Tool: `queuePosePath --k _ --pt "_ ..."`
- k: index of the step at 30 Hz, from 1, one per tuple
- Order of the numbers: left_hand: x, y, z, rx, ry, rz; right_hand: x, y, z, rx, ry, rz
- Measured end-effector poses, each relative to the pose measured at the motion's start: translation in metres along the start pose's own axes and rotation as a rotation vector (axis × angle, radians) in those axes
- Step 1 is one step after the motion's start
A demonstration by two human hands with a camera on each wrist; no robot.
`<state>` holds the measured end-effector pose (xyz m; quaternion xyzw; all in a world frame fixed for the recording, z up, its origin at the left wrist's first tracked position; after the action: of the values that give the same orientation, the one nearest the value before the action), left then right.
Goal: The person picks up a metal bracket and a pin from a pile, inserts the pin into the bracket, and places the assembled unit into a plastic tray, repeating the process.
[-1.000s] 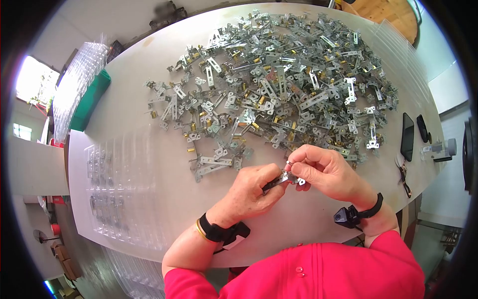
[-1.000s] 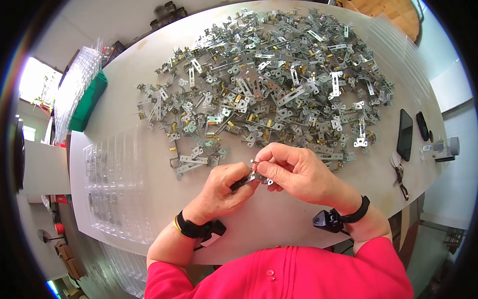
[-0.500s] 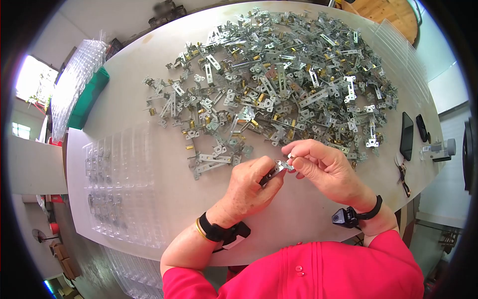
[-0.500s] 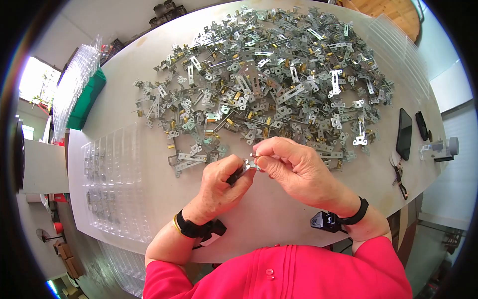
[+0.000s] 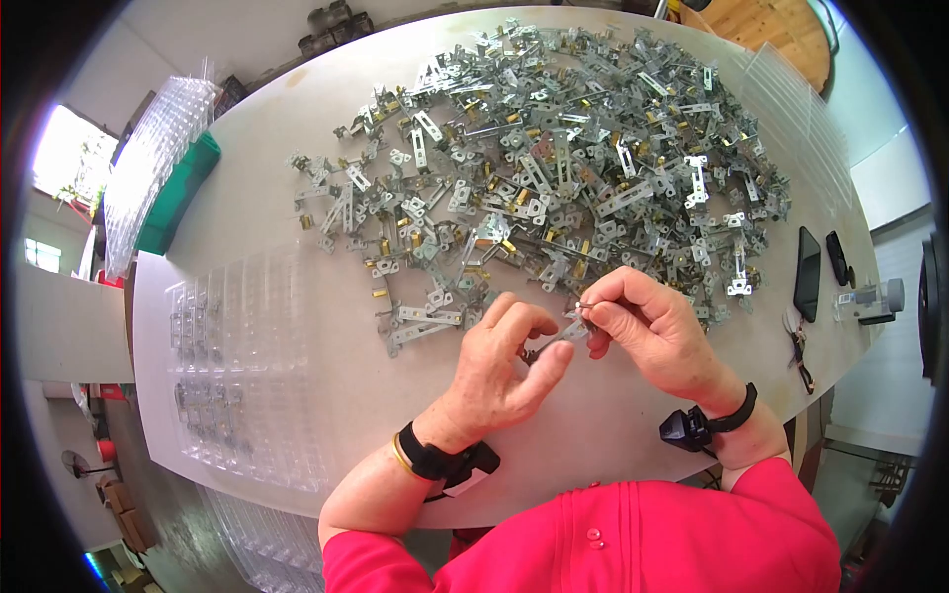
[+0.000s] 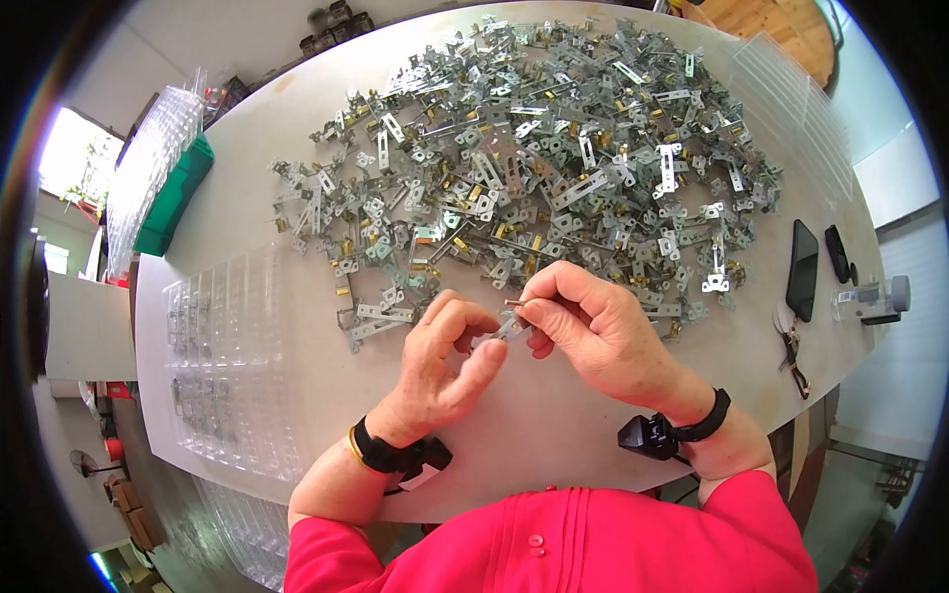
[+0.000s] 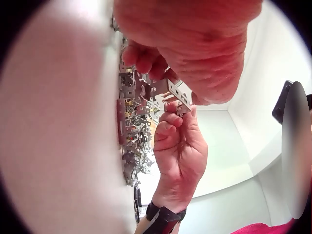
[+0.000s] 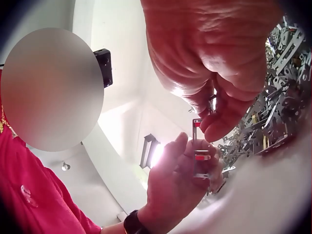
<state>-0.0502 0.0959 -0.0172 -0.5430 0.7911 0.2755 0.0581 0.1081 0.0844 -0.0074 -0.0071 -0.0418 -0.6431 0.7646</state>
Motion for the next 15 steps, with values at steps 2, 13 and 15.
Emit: queuePosePath --k 2,13,15 --pt "0.002 0.001 0.010 0.125 0.094 0.007 0.000 0.003 0.003 -0.038 0.005 0.006" --pt "0.020 -0.030 0.016 0.726 0.603 0.403 -0.002 0.012 -0.003 -0.127 -0.053 -0.013" --pt "0.020 -0.030 0.022 0.770 0.589 0.346 -0.003 0.020 0.016 0.120 0.365 -0.192"
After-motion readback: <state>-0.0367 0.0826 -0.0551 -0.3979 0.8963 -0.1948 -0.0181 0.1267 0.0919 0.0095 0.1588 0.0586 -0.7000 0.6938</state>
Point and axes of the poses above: each hand's wrist, its own x-axis away from the middle knuckle, its own y-axis out of the back of the hand, z = x × y, the point moved 8 cm from there along -x, towards the middle knuckle, and after that the axes turned 4 degrees about -z, right-handed, at the moved point
